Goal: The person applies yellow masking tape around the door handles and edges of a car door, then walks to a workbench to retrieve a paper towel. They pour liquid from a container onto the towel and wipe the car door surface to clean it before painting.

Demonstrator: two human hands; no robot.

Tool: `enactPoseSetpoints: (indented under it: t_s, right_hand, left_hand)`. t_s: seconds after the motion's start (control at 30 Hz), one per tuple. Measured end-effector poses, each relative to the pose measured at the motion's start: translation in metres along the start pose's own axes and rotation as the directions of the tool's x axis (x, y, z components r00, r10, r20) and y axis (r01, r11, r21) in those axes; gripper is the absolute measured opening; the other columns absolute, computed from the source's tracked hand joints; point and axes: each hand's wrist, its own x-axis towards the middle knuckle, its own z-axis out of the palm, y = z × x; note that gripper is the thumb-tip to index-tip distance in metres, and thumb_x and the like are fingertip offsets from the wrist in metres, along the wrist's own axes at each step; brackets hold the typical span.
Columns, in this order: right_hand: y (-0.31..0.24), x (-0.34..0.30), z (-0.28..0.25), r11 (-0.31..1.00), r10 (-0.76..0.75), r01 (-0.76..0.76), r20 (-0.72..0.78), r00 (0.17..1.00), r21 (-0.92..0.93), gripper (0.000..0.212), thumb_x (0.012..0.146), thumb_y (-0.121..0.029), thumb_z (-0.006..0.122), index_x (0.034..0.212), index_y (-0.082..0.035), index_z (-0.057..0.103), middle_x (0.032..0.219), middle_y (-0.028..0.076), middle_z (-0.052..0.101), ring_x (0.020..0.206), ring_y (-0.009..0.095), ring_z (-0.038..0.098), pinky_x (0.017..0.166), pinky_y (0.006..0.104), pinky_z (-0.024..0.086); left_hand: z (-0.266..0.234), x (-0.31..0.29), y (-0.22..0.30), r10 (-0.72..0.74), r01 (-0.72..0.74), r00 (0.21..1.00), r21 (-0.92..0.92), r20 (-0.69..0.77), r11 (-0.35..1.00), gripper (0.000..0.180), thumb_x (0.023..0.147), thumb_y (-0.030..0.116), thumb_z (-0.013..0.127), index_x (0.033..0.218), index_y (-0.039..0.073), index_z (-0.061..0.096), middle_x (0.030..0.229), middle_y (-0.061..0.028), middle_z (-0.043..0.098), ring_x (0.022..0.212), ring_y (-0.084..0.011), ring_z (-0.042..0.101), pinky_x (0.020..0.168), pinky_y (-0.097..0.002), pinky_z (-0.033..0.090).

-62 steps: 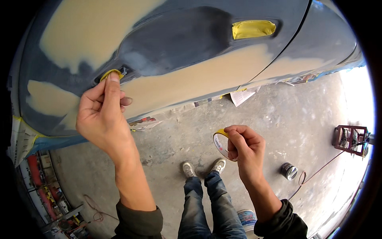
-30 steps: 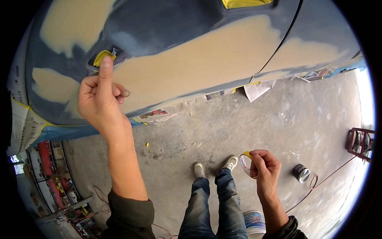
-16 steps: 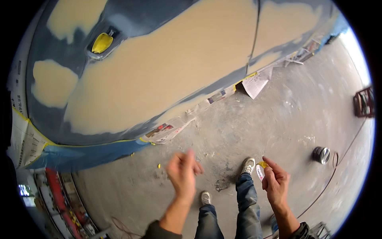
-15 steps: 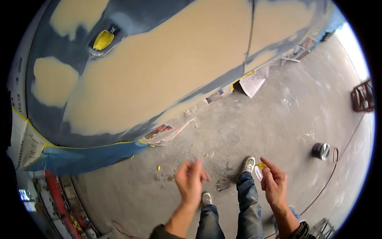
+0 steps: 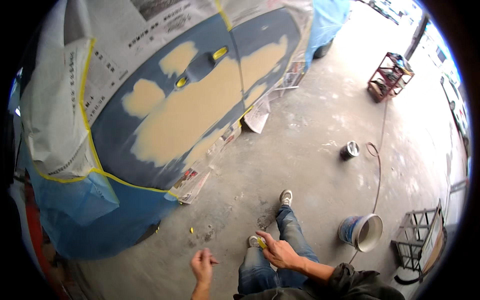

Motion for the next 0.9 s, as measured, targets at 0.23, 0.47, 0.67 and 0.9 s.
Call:
enactPoseSetpoints:
  t_s: [0.23,0.47,0.67,0.9]
  right_hand:
    - [-0.008,-0.086,0.009,0.989,-0.101,0.086,-0.128,0.987,-0.121,0.053,0.092,-0.016,0.05,0.143,-0.009,0.036,0.072,0.023,0.062,0.067,0.044,0.061,0.062,0.053,0.046]
    - [-0.02,-0.165,-0.016,0.998,-0.066,0.069,-0.407,0.911,-0.006,0.05,0.089,-0.013,0.049,0.139,-0.012,0.043,0.072,0.023,0.061,0.069,0.044,0.06,0.064,0.0525,0.044]
    - [0.043,-0.255,-0.017,0.996,0.083,-0.047,-0.644,0.761,0.074,0.036,0.089,-0.012,0.051,0.125,-0.009,0.058,0.073,0.022,0.063,0.069,0.042,0.062,0.064,0.0476,0.048]
    - [0.164,-0.411,0.022,0.921,0.387,-0.148,-0.812,0.438,0.36,0.034,0.091,-0.012,0.051,0.123,-0.008,0.062,0.063,0.013,0.058,0.054,0.021,0.057,0.056,0.0352,0.047]
  left_hand:
    - [-0.044,-0.057,0.041,0.102,-0.092,0.981,0.065,-0.163,0.994,0.035,0.101,0.026,0.057,0.074,0.003,0.053,0.056,-0.0036,0.055,0.048,-0.0123,0.056,0.045,-0.0249,0.042]
    - [0.051,-0.123,0.052,0.131,-0.172,0.94,0.105,0.316,0.979,0.032,0.099,0.023,0.059,0.077,0.0,0.059,0.06,-0.0052,0.062,0.053,-0.0108,0.058,0.05,-0.0249,0.043]
    - [0.112,-0.167,0.073,0.142,-0.396,0.801,0.335,0.582,0.855,0.027,0.095,0.024,0.065,0.083,0.001,0.068,0.063,-0.0049,0.068,0.061,-0.0082,0.064,0.055,-0.0246,0.047]
    - [0.205,-0.235,0.039,0.086,-0.415,0.598,0.217,0.797,0.884,0.022,0.098,0.019,0.062,0.084,0.002,0.065,0.063,-0.0037,0.064,0.057,-0.0088,0.061,0.05,-0.0235,0.043]
